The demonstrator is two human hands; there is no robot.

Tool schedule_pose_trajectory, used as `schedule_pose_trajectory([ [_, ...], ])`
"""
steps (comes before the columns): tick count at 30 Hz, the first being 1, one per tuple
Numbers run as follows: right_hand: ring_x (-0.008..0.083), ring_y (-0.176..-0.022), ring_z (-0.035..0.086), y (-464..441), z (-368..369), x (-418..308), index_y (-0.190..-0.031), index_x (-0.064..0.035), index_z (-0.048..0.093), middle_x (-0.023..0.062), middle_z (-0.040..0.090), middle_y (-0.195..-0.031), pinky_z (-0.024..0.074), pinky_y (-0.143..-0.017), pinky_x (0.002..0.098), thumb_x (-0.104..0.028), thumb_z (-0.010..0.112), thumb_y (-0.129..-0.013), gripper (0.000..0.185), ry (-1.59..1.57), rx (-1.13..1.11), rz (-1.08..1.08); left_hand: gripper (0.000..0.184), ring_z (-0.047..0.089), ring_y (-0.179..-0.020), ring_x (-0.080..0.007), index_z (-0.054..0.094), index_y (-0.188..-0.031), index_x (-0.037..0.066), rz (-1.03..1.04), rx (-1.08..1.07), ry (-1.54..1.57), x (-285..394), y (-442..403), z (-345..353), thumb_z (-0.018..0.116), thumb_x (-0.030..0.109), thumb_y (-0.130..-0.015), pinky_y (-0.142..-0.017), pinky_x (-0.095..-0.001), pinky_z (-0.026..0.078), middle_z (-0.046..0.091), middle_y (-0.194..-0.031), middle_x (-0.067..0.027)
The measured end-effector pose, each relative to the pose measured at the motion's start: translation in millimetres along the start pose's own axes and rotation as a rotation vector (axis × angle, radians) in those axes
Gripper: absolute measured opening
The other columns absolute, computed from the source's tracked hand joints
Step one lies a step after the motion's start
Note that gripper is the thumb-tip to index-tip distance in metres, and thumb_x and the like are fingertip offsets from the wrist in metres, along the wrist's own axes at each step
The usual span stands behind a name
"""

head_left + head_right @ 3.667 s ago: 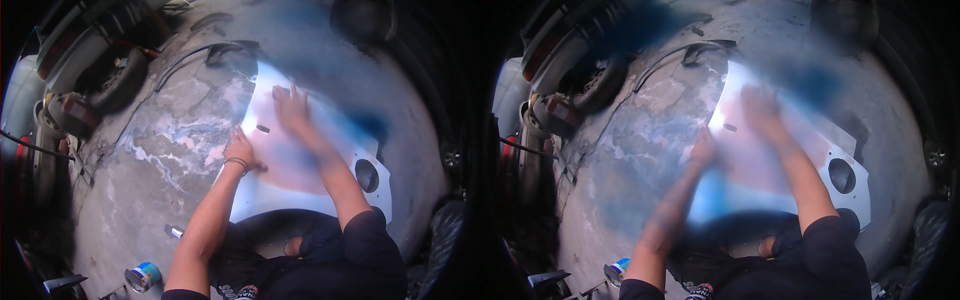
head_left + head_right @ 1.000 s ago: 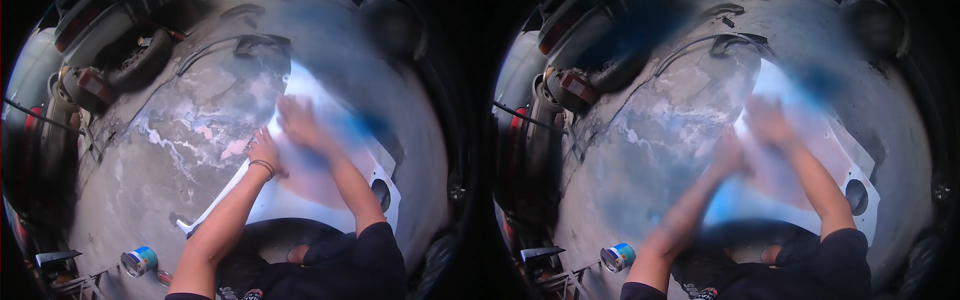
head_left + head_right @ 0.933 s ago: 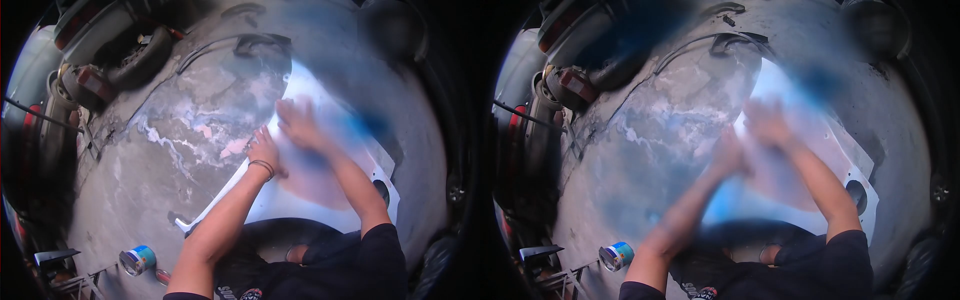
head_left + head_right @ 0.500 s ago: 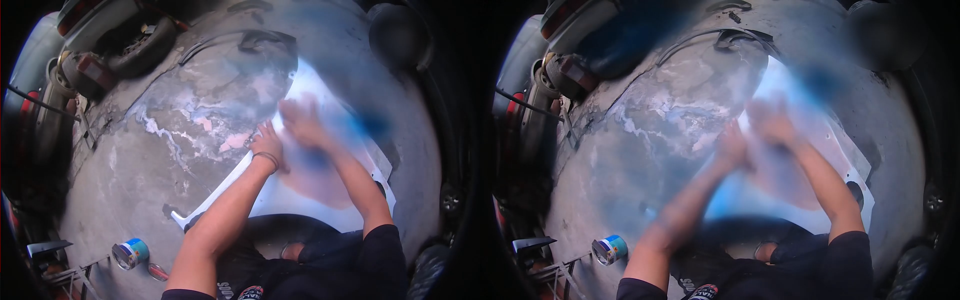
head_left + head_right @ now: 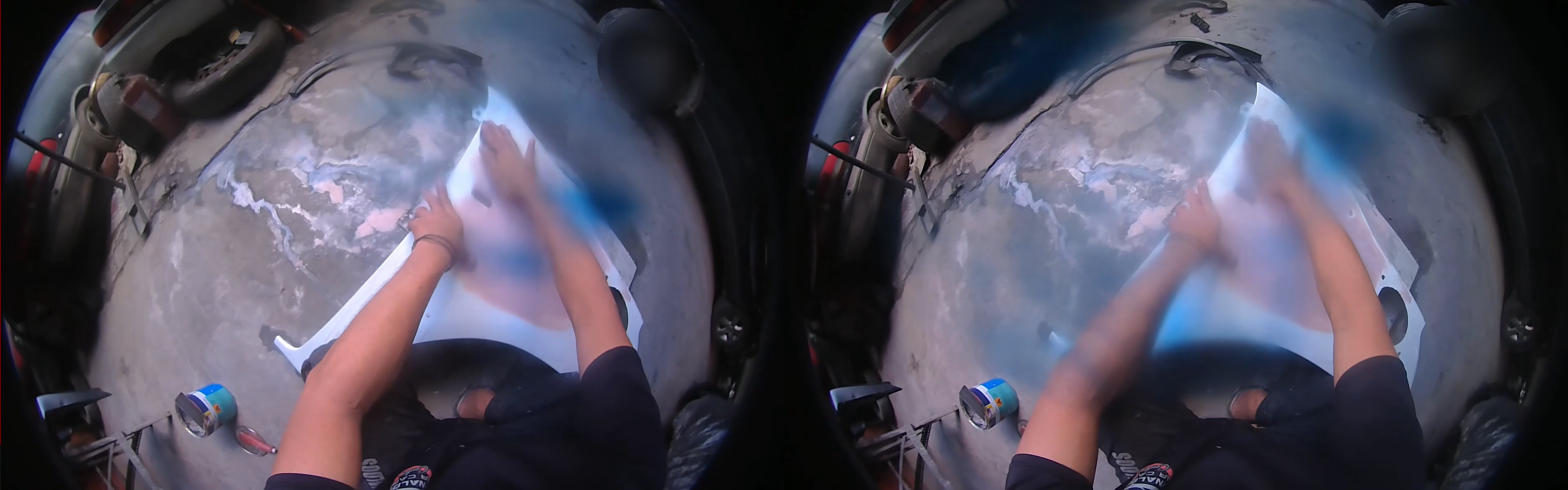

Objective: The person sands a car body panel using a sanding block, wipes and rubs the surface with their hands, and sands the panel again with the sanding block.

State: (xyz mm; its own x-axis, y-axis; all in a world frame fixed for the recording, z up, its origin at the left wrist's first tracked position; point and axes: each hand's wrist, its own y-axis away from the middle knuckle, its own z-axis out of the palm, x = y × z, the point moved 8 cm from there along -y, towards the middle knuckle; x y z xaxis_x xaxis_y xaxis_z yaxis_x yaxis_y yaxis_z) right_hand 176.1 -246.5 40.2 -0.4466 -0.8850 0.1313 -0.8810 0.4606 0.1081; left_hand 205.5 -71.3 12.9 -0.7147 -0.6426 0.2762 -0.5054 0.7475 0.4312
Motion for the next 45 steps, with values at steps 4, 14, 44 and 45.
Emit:
schedule_pose_trajectory([
  [4, 0.0276, -0.166, 0.016, 9, 3, 17, -0.171, -0.0131, 0.026, 0.0075, 0.021, -0.18, 0.0015, -0.13, 0.0662, -0.039, 0.033, -0.115, 0.062, -0.187, 0.038, 0.214, 0.13, 0.059, -0.131, -0.0494, 0.005, -0.168, -0.011, 0.017, -0.009, 0.002, 1, 2, 0, 0.086, 0.045, -0.083, -0.099, -0.0604, 0.055, 0.024, -0.169, -0.0375],
  [14, 0.032, -0.16, 0.032, -3, -13, 9, -0.159, -0.0056, 0.047, 0.0136, 0.037, -0.172, 0.0138, -0.127, 0.069, -0.037, 0.043, -0.112, 0.056, -0.193, 0.197, 0.414, 0.164, 0.052, -0.141, -0.0486, -0.002, -0.167, -0.011, -0.001, -0.065, 0.004, 3, -1, -8, 0.101, 0.057, -0.06, -0.108, -0.0548, 0.053, 0.024, -0.169, -0.0361],
  [44, 0.0288, -0.159, 0.032, 124, 16, 26, -0.16, -0.0126, 0.047, 0.0063, 0.038, -0.172, 0.018, -0.123, 0.0776, -0.034, 0.046, -0.111, 0.054, -0.258, 0.178, 0.396, 0.173, 0.056, -0.139, -0.0507, -0.008, -0.161, -0.019, 0.139, -0.104, -0.149, 0, -35, 34, 0.1, 0.065, -0.056, -0.112, -0.0439, 0.052, 0.017, -0.168, -0.0445],
  [45, 0.0288, -0.159, 0.033, 165, 25, 49, -0.161, -0.013, 0.046, 0.0063, 0.037, -0.173, 0.0189, -0.122, 0.0777, -0.035, 0.046, -0.111, 0.055, -0.18, 0.176, 0.531, 0.173, 0.057, -0.139, -0.0506, -0.009, -0.161, -0.019, 0.144, -0.087, -0.2, 0, -37, 35, 0.1, 0.065, -0.056, -0.112, -0.0439, 0.052, 0.017, -0.168, -0.0446],
])
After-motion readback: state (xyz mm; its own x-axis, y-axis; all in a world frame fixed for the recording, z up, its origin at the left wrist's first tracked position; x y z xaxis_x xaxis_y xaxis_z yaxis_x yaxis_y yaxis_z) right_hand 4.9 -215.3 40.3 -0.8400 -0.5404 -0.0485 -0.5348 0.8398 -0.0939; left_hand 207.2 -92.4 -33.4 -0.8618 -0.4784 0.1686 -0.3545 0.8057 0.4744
